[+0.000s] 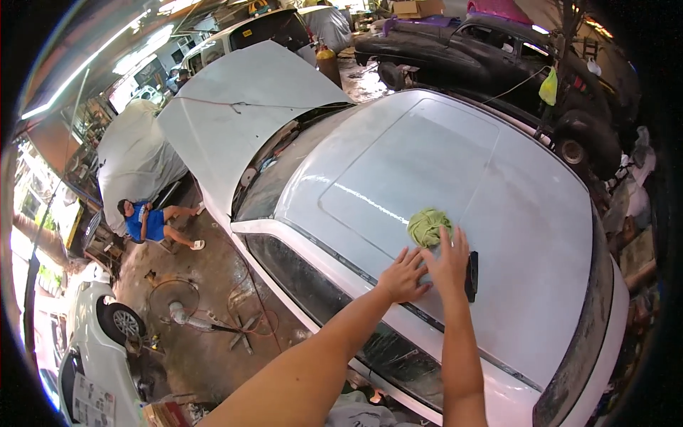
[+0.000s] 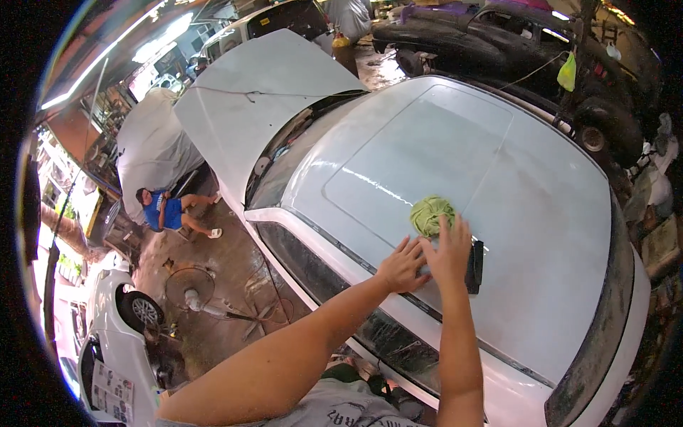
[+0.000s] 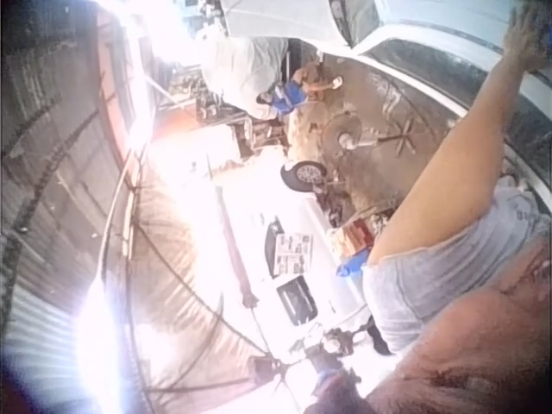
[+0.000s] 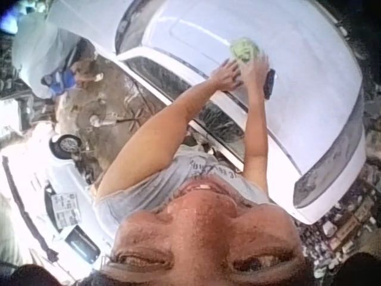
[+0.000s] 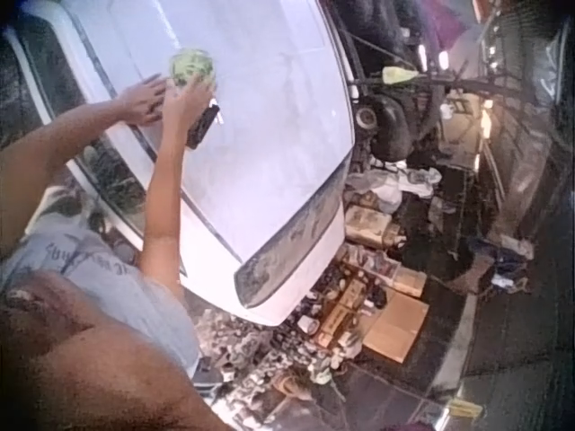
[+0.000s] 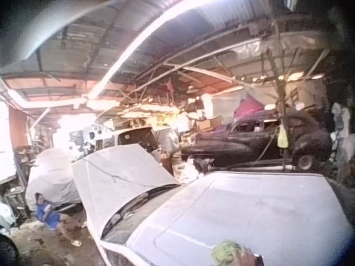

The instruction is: Cleaning and sanding the roof of a car during detailing.

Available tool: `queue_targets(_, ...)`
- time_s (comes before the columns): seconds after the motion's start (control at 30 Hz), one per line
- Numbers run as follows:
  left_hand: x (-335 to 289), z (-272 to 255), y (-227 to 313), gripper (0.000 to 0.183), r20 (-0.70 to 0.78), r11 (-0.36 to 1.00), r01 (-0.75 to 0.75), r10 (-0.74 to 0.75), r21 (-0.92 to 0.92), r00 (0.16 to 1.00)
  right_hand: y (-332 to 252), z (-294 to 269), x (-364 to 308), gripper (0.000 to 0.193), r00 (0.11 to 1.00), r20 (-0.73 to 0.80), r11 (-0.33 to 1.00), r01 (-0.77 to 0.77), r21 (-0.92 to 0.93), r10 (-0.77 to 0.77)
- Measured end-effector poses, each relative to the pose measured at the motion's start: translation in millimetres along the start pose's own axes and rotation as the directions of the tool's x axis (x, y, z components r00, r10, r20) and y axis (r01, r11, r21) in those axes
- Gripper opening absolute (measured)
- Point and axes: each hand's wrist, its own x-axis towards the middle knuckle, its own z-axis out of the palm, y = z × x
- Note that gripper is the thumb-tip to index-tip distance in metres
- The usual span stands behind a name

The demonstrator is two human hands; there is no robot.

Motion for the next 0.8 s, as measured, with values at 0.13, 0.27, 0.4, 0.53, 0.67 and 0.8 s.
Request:
queue_targets(0.13,14,-9,15,0.065,0.059,0.996,0.024,-0.019,-0.082,0.998,7,27,45,0.085,0.962,0.267,0.97,0.118,-0.215,-0.058)
queue_targets(0.27,8,-13,16,0.064,0.064,0.999,0.015,-0.012,-0.047,0.998,13,39,62,0.089,0.884,0.463,0.946,0.089,-0.311,0.069)
queue_targets(0.4,-3,-5,4,0.064,-0.043,0.998,-0.022,0.019,-0.065,0.999,35,51,82,0.076,0.951,0.294,0.949,-0.003,-0.315,0.1)
queue_targets(0.53,1,-1,0,0.065,-0.02,0.997,-0.027,0.026,-0.072,0.999,70,53,122,0.051,0.937,0.271,0.933,-0.119,-0.34,0.219)
queue_targets(0.67,17,12,9,0.065,0.044,0.99,-0.046,0.052,-0.131,0.998,135,2,167,0.039,0.937,0.034,0.921,-0.334,-0.201,0.348)
queue_targets(0.8,5,-11,-6,0.064,0.059,1.0,-0.007,0.008,-0.013,0.998,109,-62,174,0.051,0.904,-0.09,0.904,-0.424,-0.054,0.418)
